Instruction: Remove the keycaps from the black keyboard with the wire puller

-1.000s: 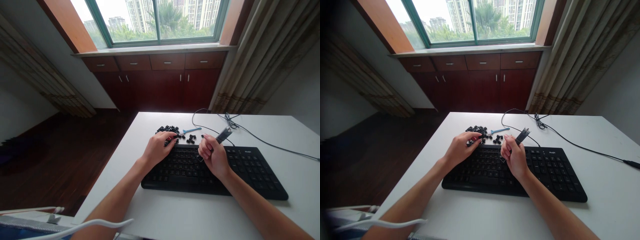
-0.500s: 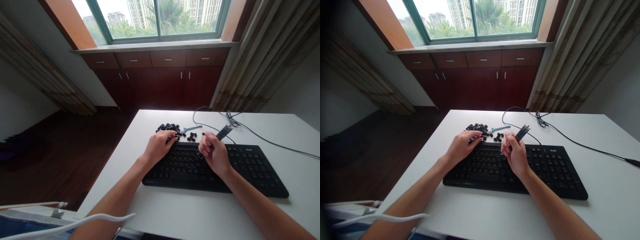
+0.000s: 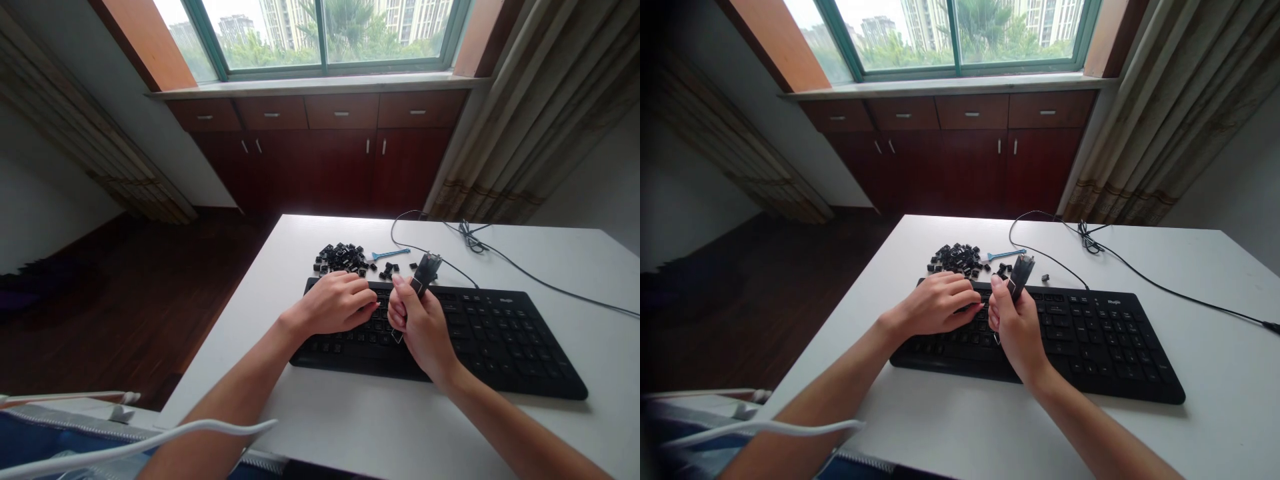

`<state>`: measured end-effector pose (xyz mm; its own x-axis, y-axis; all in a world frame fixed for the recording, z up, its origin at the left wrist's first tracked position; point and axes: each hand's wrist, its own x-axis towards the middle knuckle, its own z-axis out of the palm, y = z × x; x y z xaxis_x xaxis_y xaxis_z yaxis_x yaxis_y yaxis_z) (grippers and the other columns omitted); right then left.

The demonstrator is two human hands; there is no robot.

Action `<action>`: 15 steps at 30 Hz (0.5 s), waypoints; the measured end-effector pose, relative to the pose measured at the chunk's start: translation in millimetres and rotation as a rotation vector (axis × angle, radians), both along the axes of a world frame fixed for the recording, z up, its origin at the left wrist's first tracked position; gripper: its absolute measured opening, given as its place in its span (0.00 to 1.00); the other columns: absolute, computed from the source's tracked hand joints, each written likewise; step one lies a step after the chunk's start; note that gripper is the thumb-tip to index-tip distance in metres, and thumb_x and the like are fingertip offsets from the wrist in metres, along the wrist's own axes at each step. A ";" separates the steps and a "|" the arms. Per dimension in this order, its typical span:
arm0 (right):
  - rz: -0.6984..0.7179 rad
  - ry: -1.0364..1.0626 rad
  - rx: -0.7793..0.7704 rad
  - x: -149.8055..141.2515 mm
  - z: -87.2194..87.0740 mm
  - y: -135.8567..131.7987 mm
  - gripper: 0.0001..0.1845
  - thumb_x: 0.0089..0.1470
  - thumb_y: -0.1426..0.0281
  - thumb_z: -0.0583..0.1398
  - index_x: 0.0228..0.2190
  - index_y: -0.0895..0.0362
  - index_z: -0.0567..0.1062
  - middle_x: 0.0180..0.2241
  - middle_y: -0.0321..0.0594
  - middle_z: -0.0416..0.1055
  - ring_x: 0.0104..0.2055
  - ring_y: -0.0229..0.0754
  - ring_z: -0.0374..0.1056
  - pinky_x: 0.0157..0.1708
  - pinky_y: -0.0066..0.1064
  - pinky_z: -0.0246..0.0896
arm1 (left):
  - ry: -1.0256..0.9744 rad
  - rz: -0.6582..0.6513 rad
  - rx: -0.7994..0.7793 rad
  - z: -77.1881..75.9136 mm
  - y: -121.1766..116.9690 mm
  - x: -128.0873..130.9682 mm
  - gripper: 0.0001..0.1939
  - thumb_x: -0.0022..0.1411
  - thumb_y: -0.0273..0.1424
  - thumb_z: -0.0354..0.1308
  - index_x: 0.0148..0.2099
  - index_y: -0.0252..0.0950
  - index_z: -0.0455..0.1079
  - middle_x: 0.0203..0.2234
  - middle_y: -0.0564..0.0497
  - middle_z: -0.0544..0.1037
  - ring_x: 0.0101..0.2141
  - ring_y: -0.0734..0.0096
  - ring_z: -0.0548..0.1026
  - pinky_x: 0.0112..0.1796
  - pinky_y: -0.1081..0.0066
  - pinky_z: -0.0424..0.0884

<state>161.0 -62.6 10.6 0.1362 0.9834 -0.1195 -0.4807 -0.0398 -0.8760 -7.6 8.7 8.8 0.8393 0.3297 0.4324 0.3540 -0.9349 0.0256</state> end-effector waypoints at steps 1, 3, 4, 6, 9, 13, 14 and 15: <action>-0.007 -0.011 0.004 -0.2 -1.5 0.2 0.24 0.59 0.59 0.66 0.22 0.55 0.60 0.19 0.28 0.54 0.19 0.30 0.50 0.17 0.24 0.44 | 0.012 -0.012 0.016 0.4 -0.2 0.0 0.13 0.74 0.34 0.51 0.38 0.36 0.73 0.27 0.52 0.75 0.30 0.69 0.73 0.33 0.67 0.67; -0.015 -0.028 0.005 -0.6 -4.0 0.7 0.25 0.59 0.58 0.66 0.22 0.55 0.60 0.19 0.28 0.54 0.19 0.30 0.51 0.18 0.24 0.46 | 0.030 -0.031 0.031 1.4 -0.8 0.2 0.14 0.74 0.34 0.50 0.37 0.36 0.72 0.27 0.52 0.75 0.28 0.70 0.73 0.32 0.68 0.66; -0.017 -0.033 0.000 -1.1 -5.0 0.7 0.25 0.59 0.58 0.66 0.22 0.55 0.60 0.19 0.28 0.55 0.19 0.30 0.51 0.18 0.24 0.46 | 0.037 -0.038 0.033 2.1 -1.1 0.3 0.14 0.74 0.34 0.50 0.36 0.36 0.72 0.27 0.52 0.75 0.28 0.70 0.73 0.32 0.68 0.66; -0.017 -0.043 -0.011 -2.8 -6.6 0.2 0.25 0.58 0.57 0.66 0.23 0.55 0.61 0.19 0.28 0.54 0.19 0.31 0.50 0.18 0.25 0.46 | 0.049 -0.049 0.029 3.4 -1.6 0.5 0.15 0.75 0.34 0.49 0.35 0.36 0.71 0.27 0.52 0.76 0.28 0.70 0.73 0.32 0.67 0.66; -0.014 -0.075 -0.013 -5.9 -9.0 -2.9 0.24 0.58 0.56 0.66 0.23 0.54 0.61 0.19 0.28 0.54 0.20 0.31 0.50 0.18 0.25 0.47 | 0.065 -0.052 0.006 3.1 -1.6 0.4 0.16 0.75 0.33 0.48 0.33 0.37 0.70 0.27 0.51 0.76 0.29 0.69 0.73 0.33 0.66 0.66; 0.031 -0.140 0.072 -6.4 -12.6 -8.7 0.23 0.60 0.59 0.65 0.23 0.55 0.62 0.20 0.29 0.55 0.21 0.32 0.51 0.21 0.27 0.49 | 0.091 -0.058 -0.044 0.6 -1.1 -1.4 0.15 0.74 0.33 0.49 0.33 0.38 0.70 0.28 0.50 0.75 0.30 0.67 0.73 0.34 0.65 0.68; 0.058 -0.134 0.102 -5.6 -13.2 -9.5 0.22 0.60 0.60 0.65 0.22 0.55 0.62 0.19 0.29 0.55 0.21 0.32 0.51 0.21 0.27 0.48 | 0.098 -0.060 -0.064 0.9 -1.3 -2.0 0.14 0.73 0.33 0.49 0.34 0.38 0.70 0.28 0.50 0.75 0.30 0.67 0.73 0.34 0.65 0.69; 0.088 -0.112 0.127 -4.6 -13.5 -9.7 0.22 0.61 0.62 0.64 0.22 0.55 0.62 0.19 0.29 0.55 0.21 0.32 0.50 0.21 0.28 0.47 | 0.107 -0.061 -0.093 2.0 -1.8 -2.7 0.12 0.71 0.32 0.50 0.35 0.38 0.70 0.29 0.49 0.75 0.31 0.66 0.73 0.35 0.65 0.69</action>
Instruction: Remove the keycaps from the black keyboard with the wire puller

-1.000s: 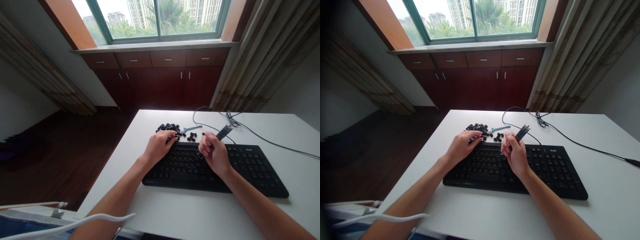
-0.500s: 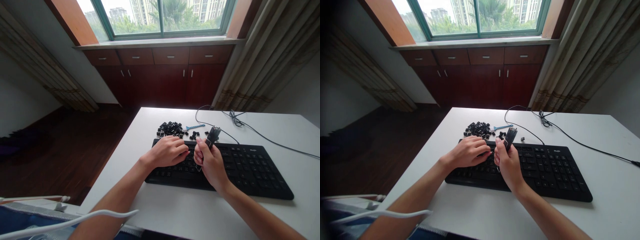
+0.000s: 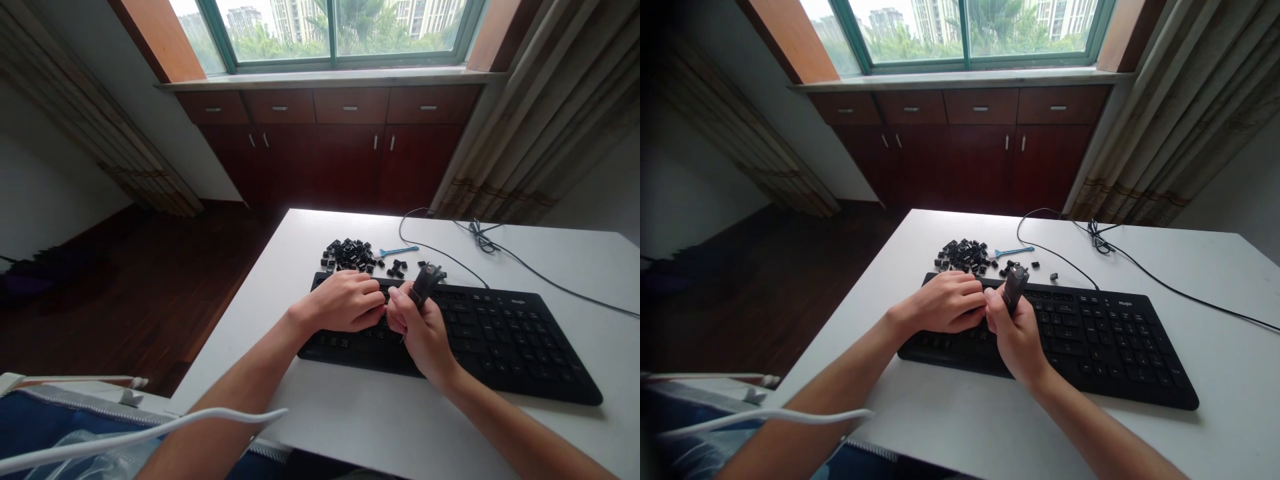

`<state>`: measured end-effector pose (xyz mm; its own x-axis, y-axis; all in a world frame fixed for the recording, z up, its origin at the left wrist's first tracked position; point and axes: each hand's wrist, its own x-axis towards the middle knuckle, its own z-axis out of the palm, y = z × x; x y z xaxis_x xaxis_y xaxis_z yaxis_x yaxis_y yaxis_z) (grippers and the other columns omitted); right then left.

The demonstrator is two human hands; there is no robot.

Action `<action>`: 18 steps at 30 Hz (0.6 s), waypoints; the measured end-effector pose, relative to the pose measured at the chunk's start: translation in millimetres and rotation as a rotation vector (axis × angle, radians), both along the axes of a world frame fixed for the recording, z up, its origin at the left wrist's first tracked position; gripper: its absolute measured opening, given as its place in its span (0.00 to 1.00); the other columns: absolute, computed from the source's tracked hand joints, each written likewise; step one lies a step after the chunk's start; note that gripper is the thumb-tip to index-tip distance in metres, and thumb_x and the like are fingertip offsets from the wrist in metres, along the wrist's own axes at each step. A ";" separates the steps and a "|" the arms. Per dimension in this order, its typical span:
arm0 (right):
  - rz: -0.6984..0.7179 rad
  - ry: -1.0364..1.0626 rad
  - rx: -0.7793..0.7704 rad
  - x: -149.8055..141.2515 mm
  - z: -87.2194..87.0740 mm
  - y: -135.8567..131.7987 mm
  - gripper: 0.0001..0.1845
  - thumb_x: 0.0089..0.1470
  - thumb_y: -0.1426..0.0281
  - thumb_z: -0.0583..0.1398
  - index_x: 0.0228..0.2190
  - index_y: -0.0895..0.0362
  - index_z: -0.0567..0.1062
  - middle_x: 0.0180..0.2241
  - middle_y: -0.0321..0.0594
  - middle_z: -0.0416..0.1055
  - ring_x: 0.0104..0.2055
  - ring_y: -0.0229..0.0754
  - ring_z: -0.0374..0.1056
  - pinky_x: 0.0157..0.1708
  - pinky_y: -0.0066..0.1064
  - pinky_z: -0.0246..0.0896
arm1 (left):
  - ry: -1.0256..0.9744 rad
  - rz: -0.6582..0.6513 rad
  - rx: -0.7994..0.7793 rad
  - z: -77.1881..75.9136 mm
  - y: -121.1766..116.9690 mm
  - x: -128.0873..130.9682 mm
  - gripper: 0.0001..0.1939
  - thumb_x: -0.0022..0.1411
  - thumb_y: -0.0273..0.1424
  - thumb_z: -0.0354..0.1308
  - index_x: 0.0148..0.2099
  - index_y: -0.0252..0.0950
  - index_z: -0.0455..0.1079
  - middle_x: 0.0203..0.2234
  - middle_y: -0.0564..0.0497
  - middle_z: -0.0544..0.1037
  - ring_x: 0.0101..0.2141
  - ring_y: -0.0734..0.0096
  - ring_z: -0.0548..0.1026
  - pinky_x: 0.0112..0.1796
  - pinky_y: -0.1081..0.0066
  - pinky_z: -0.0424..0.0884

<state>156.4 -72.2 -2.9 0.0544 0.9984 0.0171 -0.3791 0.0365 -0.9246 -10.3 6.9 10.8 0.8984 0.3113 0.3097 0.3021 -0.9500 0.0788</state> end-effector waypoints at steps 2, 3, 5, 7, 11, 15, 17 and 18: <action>0.067 0.064 0.009 1.9 0.5 1.3 0.22 0.60 0.65 0.64 0.20 0.55 0.61 0.17 0.28 0.54 0.20 0.32 0.48 0.20 0.28 0.43 | 0.010 0.010 -0.082 4.0 -1.9 -0.8 0.07 0.67 0.32 0.52 0.39 0.38 0.71 0.32 0.48 0.76 0.34 0.63 0.73 0.38 0.63 0.71; 0.095 0.097 0.002 2.4 1.2 2.6 0.22 0.59 0.66 0.64 0.20 0.54 0.60 0.17 0.28 0.53 0.19 0.32 0.46 0.20 0.28 0.41 | 0.004 0.023 -0.134 6.5 -3.4 -0.8 0.07 0.64 0.33 0.54 0.42 0.38 0.71 0.36 0.46 0.76 0.37 0.60 0.74 0.41 0.61 0.72; 0.131 0.131 -0.011 2.3 2.8 5.8 0.22 0.58 0.67 0.63 0.18 0.54 0.59 0.15 0.27 0.51 0.18 0.31 0.43 0.19 0.29 0.38 | -0.032 0.045 -0.240 11.1 -7.3 0.4 0.19 0.61 0.35 0.56 0.54 0.37 0.68 0.46 0.43 0.77 0.47 0.54 0.73 0.51 0.57 0.71; 0.139 0.118 0.004 1.2 3.2 8.0 0.24 0.58 0.66 0.63 0.16 0.54 0.59 0.14 0.27 0.51 0.17 0.31 0.42 0.18 0.30 0.37 | -0.077 0.039 -0.313 13.2 -12.7 3.1 0.32 0.60 0.35 0.57 0.65 0.37 0.59 0.58 0.41 0.71 0.57 0.50 0.68 0.61 0.51 0.64; 0.118 0.051 0.088 0.3 -1.0 5.8 0.28 0.62 0.64 0.61 0.14 0.55 0.60 0.12 0.29 0.51 0.16 0.32 0.45 0.18 0.31 0.40 | -0.091 0.000 -0.401 8.4 -28.7 11.1 0.42 0.57 0.34 0.58 0.71 0.36 0.50 0.68 0.41 0.61 0.68 0.48 0.57 0.70 0.46 0.48; 0.119 -0.006 0.113 1.6 -3.7 -1.2 0.29 0.64 0.62 0.61 0.14 0.55 0.61 0.13 0.30 0.53 0.16 0.32 0.46 0.19 0.31 0.41 | -0.140 0.104 -0.456 -0.4 -47.5 18.8 0.35 0.60 0.33 0.57 0.69 0.38 0.56 0.68 0.42 0.62 0.71 0.49 0.52 0.70 0.47 0.48; 0.098 0.009 0.108 1.4 -2.3 -3.1 0.30 0.63 0.61 0.61 0.13 0.55 0.60 0.12 0.30 0.52 0.16 0.31 0.45 0.18 0.31 0.41 | -0.156 0.152 -0.445 -4.3 -55.0 21.9 0.35 0.62 0.34 0.56 0.70 0.37 0.55 0.69 0.42 0.61 0.71 0.50 0.51 0.70 0.48 0.49; 0.080 0.025 0.101 1.1 -1.0 -3.5 0.30 0.63 0.61 0.61 0.13 0.55 0.60 0.12 0.29 0.52 0.15 0.31 0.45 0.17 0.31 0.40 | -0.155 0.175 -0.431 -6.2 -57.9 23.3 0.36 0.63 0.35 0.57 0.71 0.36 0.54 0.69 0.41 0.61 0.71 0.48 0.51 0.70 0.48 0.50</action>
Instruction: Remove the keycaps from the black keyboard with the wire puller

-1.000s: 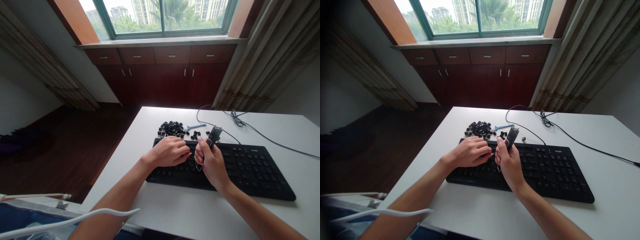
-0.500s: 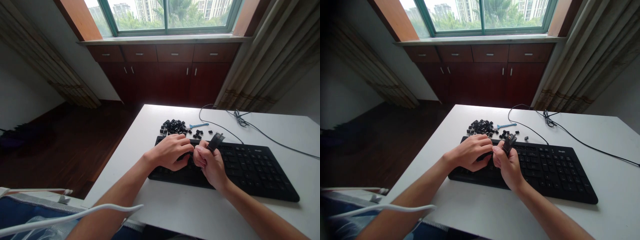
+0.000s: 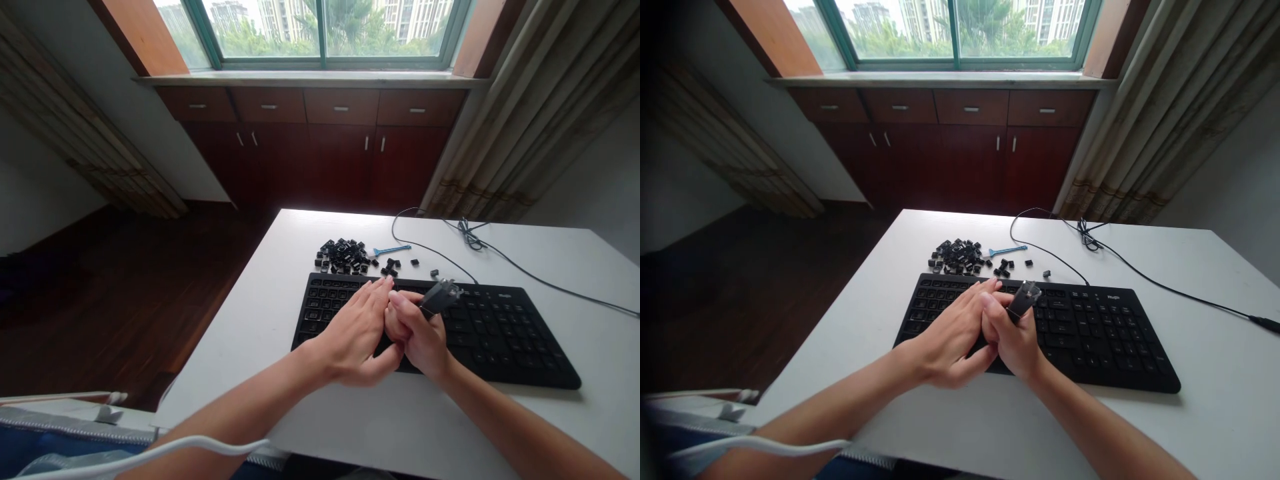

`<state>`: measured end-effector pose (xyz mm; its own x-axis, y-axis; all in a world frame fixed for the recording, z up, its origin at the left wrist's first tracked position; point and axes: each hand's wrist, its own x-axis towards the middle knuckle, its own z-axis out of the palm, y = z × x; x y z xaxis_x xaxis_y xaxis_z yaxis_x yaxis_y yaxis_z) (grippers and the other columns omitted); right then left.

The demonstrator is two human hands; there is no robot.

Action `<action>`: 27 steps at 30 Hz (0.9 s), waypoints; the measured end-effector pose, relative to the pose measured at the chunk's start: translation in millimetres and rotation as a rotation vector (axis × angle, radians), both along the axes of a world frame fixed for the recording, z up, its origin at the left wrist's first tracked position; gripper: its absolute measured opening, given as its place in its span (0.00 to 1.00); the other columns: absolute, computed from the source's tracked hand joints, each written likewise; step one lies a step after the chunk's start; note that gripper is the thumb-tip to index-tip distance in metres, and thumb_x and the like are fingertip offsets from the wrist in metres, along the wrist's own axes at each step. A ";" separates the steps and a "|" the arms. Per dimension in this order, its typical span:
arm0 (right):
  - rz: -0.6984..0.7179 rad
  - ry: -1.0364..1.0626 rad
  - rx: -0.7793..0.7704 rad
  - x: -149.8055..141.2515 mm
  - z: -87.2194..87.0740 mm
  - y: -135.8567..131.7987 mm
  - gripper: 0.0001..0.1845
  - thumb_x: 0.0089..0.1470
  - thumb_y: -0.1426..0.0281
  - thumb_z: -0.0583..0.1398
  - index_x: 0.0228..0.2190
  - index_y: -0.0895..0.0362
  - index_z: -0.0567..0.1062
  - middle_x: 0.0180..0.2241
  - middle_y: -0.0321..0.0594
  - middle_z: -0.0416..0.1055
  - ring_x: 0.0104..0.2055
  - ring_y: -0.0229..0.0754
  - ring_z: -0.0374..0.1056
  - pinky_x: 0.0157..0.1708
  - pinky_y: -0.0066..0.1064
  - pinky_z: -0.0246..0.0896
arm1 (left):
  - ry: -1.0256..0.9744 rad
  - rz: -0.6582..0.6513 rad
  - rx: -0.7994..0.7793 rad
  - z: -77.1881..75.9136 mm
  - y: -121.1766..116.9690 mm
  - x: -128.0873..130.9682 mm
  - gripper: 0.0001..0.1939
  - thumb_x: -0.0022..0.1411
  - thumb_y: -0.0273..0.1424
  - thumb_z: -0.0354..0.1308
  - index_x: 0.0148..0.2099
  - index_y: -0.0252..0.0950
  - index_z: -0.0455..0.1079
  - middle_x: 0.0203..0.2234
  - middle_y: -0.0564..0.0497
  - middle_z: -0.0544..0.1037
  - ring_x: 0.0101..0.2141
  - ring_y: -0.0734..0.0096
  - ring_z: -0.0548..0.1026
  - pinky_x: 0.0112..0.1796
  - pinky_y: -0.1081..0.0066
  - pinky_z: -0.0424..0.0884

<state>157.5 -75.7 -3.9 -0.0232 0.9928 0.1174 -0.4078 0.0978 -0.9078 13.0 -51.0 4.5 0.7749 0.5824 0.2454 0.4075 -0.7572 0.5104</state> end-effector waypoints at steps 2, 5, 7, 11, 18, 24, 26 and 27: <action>-0.032 0.055 -0.026 -0.7 2.4 0.1 0.31 0.62 0.60 0.62 0.13 0.54 0.59 0.11 0.29 0.50 0.14 0.31 0.44 0.15 0.30 0.40 | 0.022 0.042 0.041 -4.2 -4.6 2.4 0.38 0.65 0.40 0.56 0.72 0.32 0.52 0.69 0.38 0.60 0.71 0.44 0.51 0.70 0.45 0.52; -0.061 0.146 -0.063 -1.1 3.7 0.6 0.31 0.60 0.60 0.63 0.12 0.54 0.55 0.11 0.28 0.47 0.13 0.31 0.41 0.14 0.30 0.38 | 0.059 0.074 0.115 -11.3 -10.2 5.6 0.39 0.68 0.43 0.52 0.74 0.28 0.48 0.70 0.36 0.56 0.71 0.42 0.49 0.69 0.44 0.51; -0.057 0.174 -0.065 -0.6 2.8 0.4 0.32 0.60 0.61 0.62 0.12 0.54 0.54 0.11 0.28 0.48 0.14 0.30 0.41 0.13 0.29 0.38 | 0.083 0.071 0.149 -15.8 -14.6 7.5 0.38 0.70 0.42 0.50 0.74 0.27 0.47 0.71 0.35 0.55 0.72 0.42 0.48 0.70 0.45 0.50; -0.046 0.211 -0.065 0.0 1.3 -0.6 0.31 0.59 0.62 0.62 0.12 0.54 0.54 0.11 0.28 0.48 0.14 0.31 0.42 0.14 0.29 0.39 | 0.125 0.092 0.202 -21.9 -24.0 10.6 0.37 0.73 0.39 0.46 0.74 0.21 0.45 0.72 0.31 0.50 0.72 0.41 0.44 0.70 0.44 0.48; -0.010 0.279 -0.059 3.2 13.4 0.4 0.32 0.57 0.61 0.61 0.13 0.54 0.50 0.11 0.28 0.43 0.14 0.31 0.39 0.13 0.28 0.37 | 0.117 0.095 0.218 -27.2 -28.8 11.6 0.36 0.74 0.38 0.44 0.74 0.20 0.42 0.71 0.27 0.51 0.72 0.40 0.44 0.68 0.42 0.52; 0.064 0.231 -0.012 16.0 32.5 8.6 0.32 0.57 0.62 0.62 0.12 0.55 0.51 0.11 0.28 0.44 0.13 0.29 0.39 0.12 0.26 0.35 | 0.055 0.073 0.171 -14.8 -19.5 12.1 0.33 0.75 0.40 0.45 0.71 0.22 0.49 0.66 0.27 0.62 0.69 0.42 0.55 0.67 0.42 0.58; 0.051 0.247 -0.035 21.1 36.3 12.9 0.31 0.56 0.64 0.64 0.13 0.55 0.51 0.11 0.27 0.44 0.13 0.29 0.40 0.13 0.26 0.36 | 0.061 0.059 0.152 -6.4 -10.4 7.6 0.33 0.74 0.44 0.49 0.69 0.25 0.54 0.64 0.30 0.66 0.67 0.44 0.61 0.66 0.44 0.60; 0.036 0.253 -0.045 23.7 37.2 15.2 0.31 0.55 0.64 0.65 0.13 0.55 0.51 0.11 0.27 0.45 0.13 0.29 0.40 0.13 0.26 0.36 | 0.055 0.058 0.151 -2.8 -5.0 4.5 0.34 0.71 0.47 0.52 0.68 0.26 0.57 0.64 0.31 0.67 0.66 0.44 0.64 0.66 0.45 0.61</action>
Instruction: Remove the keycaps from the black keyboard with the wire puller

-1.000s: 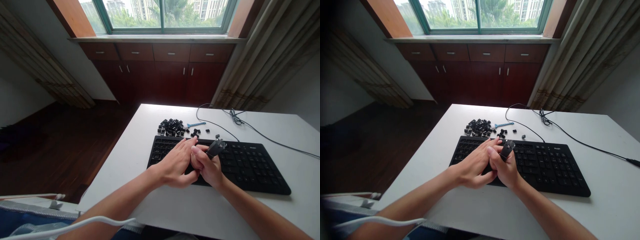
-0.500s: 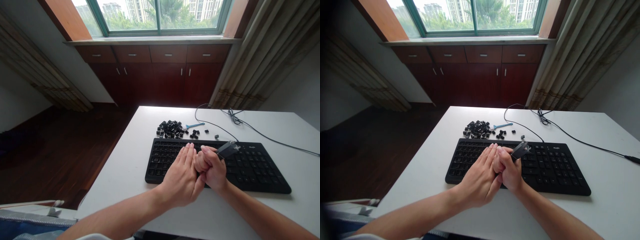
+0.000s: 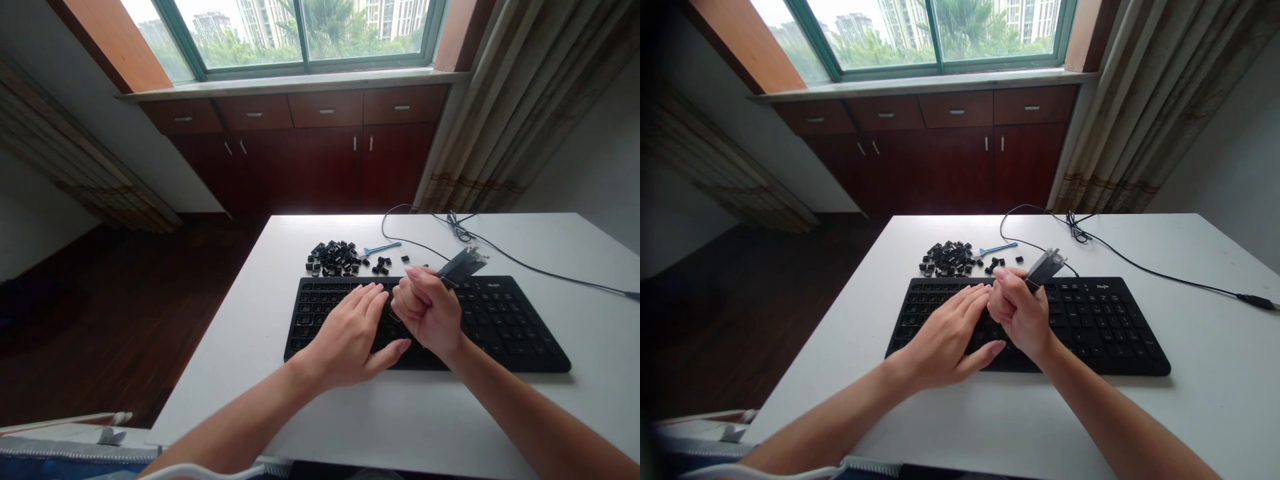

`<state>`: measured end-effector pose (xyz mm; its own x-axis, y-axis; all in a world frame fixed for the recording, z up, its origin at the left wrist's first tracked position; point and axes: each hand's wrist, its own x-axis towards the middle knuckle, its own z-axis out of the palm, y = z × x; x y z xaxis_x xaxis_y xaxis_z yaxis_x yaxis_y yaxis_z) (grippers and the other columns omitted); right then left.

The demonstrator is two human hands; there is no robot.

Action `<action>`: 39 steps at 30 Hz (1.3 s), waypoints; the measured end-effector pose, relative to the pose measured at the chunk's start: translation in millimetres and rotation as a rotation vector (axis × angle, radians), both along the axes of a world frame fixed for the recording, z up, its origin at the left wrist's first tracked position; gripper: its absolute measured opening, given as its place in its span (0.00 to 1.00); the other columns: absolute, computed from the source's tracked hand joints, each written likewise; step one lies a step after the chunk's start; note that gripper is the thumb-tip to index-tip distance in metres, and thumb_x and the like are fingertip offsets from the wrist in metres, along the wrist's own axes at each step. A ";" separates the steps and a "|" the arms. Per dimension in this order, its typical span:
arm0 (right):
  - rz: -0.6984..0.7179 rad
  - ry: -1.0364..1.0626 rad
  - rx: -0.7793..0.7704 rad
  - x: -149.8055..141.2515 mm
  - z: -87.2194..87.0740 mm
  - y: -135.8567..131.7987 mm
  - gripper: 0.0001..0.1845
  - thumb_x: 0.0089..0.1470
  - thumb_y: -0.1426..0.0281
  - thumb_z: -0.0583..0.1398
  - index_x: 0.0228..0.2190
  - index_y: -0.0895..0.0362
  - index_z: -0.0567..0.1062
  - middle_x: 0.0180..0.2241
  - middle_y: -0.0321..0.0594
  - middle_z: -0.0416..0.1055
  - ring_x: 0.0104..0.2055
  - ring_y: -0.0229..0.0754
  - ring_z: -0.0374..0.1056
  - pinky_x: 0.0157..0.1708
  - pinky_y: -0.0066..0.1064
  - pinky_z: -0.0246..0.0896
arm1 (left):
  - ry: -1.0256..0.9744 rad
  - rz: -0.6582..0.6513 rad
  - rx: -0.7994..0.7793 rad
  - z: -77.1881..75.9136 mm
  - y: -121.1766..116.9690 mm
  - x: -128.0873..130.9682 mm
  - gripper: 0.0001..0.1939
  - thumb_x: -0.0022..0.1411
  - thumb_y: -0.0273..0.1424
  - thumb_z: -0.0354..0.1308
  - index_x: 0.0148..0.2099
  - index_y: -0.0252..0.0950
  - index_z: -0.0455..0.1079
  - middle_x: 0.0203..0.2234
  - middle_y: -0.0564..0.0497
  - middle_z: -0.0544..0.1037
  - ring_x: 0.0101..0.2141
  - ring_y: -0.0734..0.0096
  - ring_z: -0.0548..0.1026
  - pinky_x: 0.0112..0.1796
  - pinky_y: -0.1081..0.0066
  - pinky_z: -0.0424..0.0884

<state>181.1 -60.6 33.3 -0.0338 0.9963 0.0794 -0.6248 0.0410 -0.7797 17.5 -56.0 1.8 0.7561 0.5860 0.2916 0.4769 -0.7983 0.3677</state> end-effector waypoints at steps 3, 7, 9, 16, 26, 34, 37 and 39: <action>-0.043 0.004 -0.045 6.4 -2.1 6.6 0.30 0.54 0.65 0.65 0.14 0.54 0.51 0.11 0.26 0.46 0.14 0.29 0.40 0.14 0.27 0.36 | -0.016 -0.141 0.061 6.0 14.9 -10.4 0.30 0.67 0.49 0.58 0.60 0.32 0.68 0.60 0.36 0.72 0.62 0.47 0.68 0.63 0.49 0.65; -0.109 -0.030 -0.100 9.4 -11.1 13.5 0.28 0.53 0.66 0.66 0.16 0.53 0.54 0.12 0.25 0.45 0.14 0.29 0.39 0.15 0.28 0.34 | -0.013 -0.263 0.076 6.7 24.0 -18.7 0.19 0.69 0.45 0.58 0.51 0.36 0.74 0.51 0.43 0.79 0.52 0.55 0.75 0.54 0.56 0.73; -0.123 -0.049 -0.102 9.0 -14.8 15.5 0.28 0.53 0.65 0.67 0.16 0.53 0.55 0.12 0.25 0.45 0.14 0.30 0.40 0.15 0.29 0.35 | -0.008 -0.283 0.067 7.7 25.4 -20.3 0.17 0.70 0.44 0.58 0.50 0.36 0.75 0.48 0.44 0.79 0.48 0.57 0.75 0.51 0.57 0.74; -0.123 -0.047 -0.142 8.2 -19.9 17.7 0.27 0.53 0.65 0.67 0.15 0.53 0.56 0.12 0.25 0.46 0.14 0.30 0.40 0.15 0.29 0.33 | -0.038 -0.359 0.034 13.9 32.9 -25.4 0.10 0.71 0.36 0.57 0.45 0.38 0.77 0.39 0.46 0.80 0.41 0.63 0.75 0.44 0.62 0.74; -0.113 -0.010 -0.140 10.0 -24.1 19.1 0.27 0.55 0.67 0.65 0.15 0.53 0.56 0.12 0.25 0.46 0.14 0.30 0.40 0.15 0.29 0.32 | -0.331 0.022 -0.096 2.7 56.0 -35.1 0.06 0.69 0.31 0.61 0.45 0.40 0.78 0.39 0.49 0.78 0.37 0.70 0.77 0.37 0.71 0.75; -0.053 0.010 -0.048 13.4 -28.2 19.2 0.23 0.58 0.69 0.63 0.17 0.54 0.58 0.13 0.27 0.50 0.15 0.32 0.45 0.16 0.29 0.37 | -0.306 0.374 -0.010 -9.5 82.4 -54.3 0.07 0.68 0.29 0.61 0.48 0.41 0.77 0.43 0.51 0.80 0.36 0.71 0.79 0.36 0.70 0.77; -0.065 0.000 -0.021 18.0 -22.3 19.1 0.20 0.58 0.69 0.62 0.19 0.54 0.61 0.15 0.29 0.53 0.17 0.33 0.48 0.18 0.28 0.41 | -0.286 0.375 0.001 -12.6 82.9 -54.8 0.08 0.69 0.29 0.60 0.49 0.41 0.76 0.43 0.51 0.81 0.39 0.68 0.80 0.38 0.68 0.78; -0.079 -0.028 -0.022 23.2 -15.5 21.3 0.19 0.59 0.69 0.62 0.19 0.55 0.63 0.16 0.30 0.55 0.18 0.33 0.49 0.19 0.27 0.43 | -0.272 0.377 0.015 -12.0 81.6 -53.6 0.08 0.69 0.30 0.60 0.49 0.41 0.76 0.44 0.50 0.81 0.39 0.67 0.80 0.40 0.66 0.78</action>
